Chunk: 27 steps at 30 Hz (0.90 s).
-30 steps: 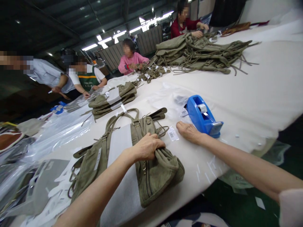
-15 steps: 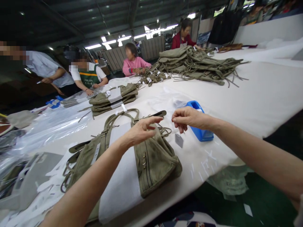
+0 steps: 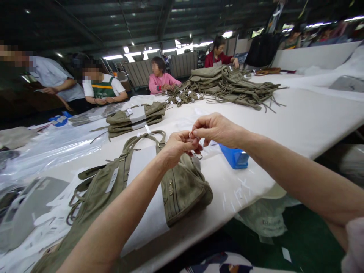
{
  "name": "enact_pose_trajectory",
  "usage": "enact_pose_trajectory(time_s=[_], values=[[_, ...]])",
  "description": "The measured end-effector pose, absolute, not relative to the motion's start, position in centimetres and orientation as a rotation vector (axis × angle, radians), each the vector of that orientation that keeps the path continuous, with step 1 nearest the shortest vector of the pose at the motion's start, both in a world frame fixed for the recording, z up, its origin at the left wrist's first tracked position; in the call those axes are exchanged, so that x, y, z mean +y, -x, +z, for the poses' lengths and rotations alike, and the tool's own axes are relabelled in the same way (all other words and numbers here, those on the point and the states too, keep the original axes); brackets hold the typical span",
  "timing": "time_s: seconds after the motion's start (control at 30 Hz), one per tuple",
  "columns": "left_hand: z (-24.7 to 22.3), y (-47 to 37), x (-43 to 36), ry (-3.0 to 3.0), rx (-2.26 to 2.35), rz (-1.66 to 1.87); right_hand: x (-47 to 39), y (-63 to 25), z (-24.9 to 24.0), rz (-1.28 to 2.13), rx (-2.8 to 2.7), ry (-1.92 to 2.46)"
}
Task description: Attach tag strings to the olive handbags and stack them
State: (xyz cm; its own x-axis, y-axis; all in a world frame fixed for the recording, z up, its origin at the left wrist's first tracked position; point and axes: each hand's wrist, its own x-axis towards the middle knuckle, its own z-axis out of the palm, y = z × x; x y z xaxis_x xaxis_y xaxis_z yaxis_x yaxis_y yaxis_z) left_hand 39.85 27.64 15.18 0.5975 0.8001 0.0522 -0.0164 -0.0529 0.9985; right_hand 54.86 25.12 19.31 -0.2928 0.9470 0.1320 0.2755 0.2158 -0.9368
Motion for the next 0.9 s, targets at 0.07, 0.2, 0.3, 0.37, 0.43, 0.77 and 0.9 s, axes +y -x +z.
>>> enact_pose_trajectory(time_s=[0.07, 0.2, 0.3, 0.37, 0.43, 0.77, 0.9], values=[[15.6, -39.5, 27.5, -1.491, 0.694, 0.744, 24.9, -54.8, 19.7, 1.021, -1.763, 1.158], [15.7, -39.2, 27.1, -1.504, 0.717, 0.705, 24.7, -54.5, 19.8, 0.89, -1.846, 1.169], [15.6, -39.0, 26.8, -1.501, 0.717, 0.665, 24.8, -54.2, 19.3, 0.858, -1.846, 1.161], [15.5, -38.9, 26.6, -1.496, 0.718, 0.653, 24.9, -54.0, 19.0, 0.846, -1.844, 1.145], [15.4, -38.7, 26.5, -1.486, 0.718, 0.645, 25.0, -53.7, 18.7, 0.849, -1.847, 1.119], [14.9, -36.9, 25.5, -1.219, 0.725, 0.794, 24.8, -51.9, 15.9, 1.286, -1.612, 0.885], [15.4, -35.7, 25.4, -1.021, 0.742, 0.956, 24.7, -51.1, 13.1, 1.443, -1.484, 0.728]])
